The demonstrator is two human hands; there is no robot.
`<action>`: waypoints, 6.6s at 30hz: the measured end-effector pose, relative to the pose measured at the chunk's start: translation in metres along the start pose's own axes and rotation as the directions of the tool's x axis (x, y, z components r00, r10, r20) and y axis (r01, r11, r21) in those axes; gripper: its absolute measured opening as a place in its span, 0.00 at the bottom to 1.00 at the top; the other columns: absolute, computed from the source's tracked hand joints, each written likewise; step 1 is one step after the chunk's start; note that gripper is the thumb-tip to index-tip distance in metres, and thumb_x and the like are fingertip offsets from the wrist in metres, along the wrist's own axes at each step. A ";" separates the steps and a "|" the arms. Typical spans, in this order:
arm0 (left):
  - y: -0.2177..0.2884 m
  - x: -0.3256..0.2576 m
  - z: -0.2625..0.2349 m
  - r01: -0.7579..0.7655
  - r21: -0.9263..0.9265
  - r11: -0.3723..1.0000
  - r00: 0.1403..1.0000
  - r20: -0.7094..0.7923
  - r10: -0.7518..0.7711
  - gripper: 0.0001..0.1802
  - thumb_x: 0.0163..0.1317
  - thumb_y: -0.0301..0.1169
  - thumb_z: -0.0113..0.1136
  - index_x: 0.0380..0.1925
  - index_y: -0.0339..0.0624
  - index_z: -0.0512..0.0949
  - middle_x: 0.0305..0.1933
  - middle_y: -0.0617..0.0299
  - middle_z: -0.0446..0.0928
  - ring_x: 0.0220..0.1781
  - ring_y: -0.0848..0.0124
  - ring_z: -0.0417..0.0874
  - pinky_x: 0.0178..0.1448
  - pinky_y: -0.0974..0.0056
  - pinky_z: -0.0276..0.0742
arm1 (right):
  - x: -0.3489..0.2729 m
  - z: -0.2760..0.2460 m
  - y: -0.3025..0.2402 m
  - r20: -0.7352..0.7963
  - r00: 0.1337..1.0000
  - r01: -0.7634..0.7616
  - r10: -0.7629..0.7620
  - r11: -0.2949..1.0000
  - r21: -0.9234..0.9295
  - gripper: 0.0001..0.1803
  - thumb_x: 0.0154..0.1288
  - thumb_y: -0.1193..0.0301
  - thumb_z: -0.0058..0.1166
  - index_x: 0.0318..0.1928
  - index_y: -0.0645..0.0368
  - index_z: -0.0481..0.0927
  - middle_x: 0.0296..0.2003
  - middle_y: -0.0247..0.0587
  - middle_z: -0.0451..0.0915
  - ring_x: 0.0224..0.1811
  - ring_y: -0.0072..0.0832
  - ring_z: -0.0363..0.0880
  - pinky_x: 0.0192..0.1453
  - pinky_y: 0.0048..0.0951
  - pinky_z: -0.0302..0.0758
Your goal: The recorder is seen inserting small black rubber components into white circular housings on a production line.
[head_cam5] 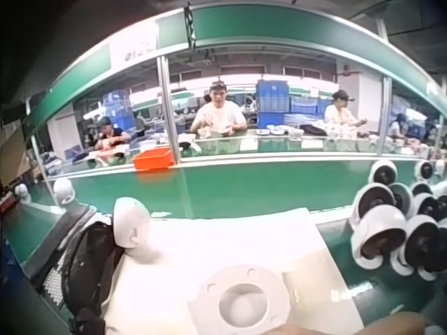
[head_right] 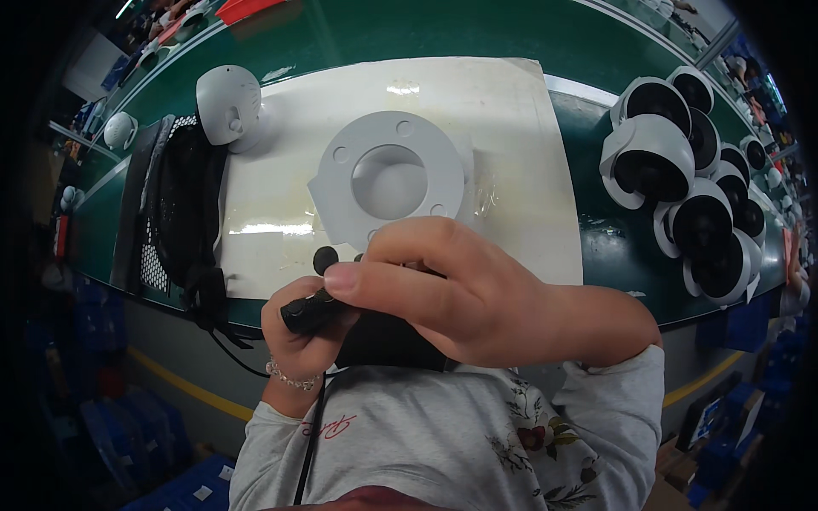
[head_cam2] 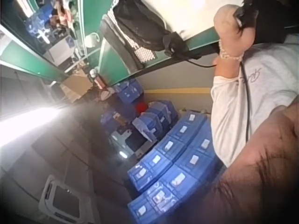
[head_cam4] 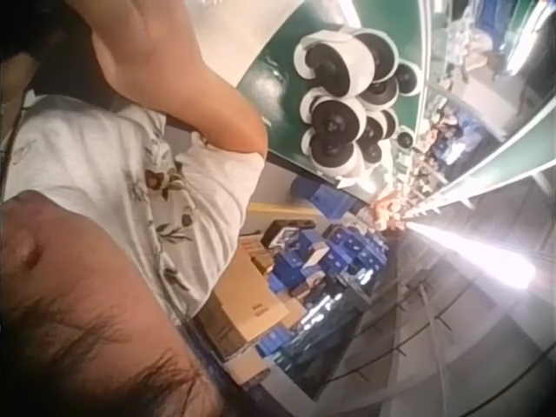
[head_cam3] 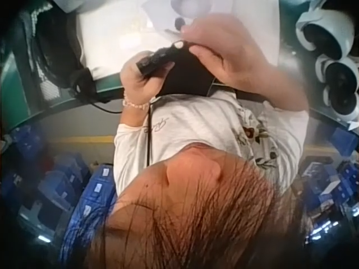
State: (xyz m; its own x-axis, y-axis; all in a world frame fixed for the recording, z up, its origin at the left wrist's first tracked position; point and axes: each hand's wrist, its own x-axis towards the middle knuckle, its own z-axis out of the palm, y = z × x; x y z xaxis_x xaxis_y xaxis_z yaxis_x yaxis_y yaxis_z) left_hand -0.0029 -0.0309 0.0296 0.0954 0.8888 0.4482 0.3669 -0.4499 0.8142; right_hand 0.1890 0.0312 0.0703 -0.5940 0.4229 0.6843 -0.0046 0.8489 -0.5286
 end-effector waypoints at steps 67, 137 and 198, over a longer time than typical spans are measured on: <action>-0.042 0.000 0.021 -0.313 0.055 0.948 0.950 0.016 0.313 0.13 0.35 0.22 0.60 0.27 0.38 0.78 0.55 0.52 0.70 0.29 0.65 0.77 0.32 0.66 0.72 | 0.041 -0.006 0.029 0.068 0.947 -0.310 0.315 0.948 -0.076 0.21 0.57 0.83 0.47 0.52 0.62 0.62 0.39 0.40 0.68 0.40 0.23 0.70 0.51 0.26 0.67; -0.041 -0.002 0.027 -0.225 0.064 0.972 0.973 -0.033 0.228 0.13 0.33 0.19 0.61 0.25 0.36 0.76 0.55 0.53 0.70 0.32 0.64 0.79 0.35 0.67 0.74 | -0.032 -0.018 0.021 -0.157 0.873 -0.483 0.462 0.864 -0.144 0.05 0.58 0.69 0.53 0.31 0.57 0.74 0.59 0.49 0.62 0.68 0.45 0.46 0.66 0.42 0.46; -0.028 0.003 0.021 -0.262 0.034 0.964 0.957 0.137 0.255 0.13 0.39 0.19 0.63 0.29 0.36 0.74 0.34 0.53 0.79 0.31 0.61 0.79 0.35 0.64 0.73 | -0.158 -0.126 0.048 -0.418 0.453 -0.742 0.787 0.073 -0.666 0.28 0.60 0.58 0.47 0.59 0.54 0.63 0.61 0.44 0.58 0.65 0.39 0.52 0.66 0.36 0.49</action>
State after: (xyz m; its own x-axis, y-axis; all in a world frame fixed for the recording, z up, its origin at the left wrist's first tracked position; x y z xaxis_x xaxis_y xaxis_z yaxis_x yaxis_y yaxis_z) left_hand 0.0065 -0.0139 0.0008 0.3115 0.7477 0.5865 0.3601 -0.6640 0.6552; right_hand 0.3842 0.0457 0.0001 0.0640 0.9925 0.1038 0.9765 -0.0408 -0.2117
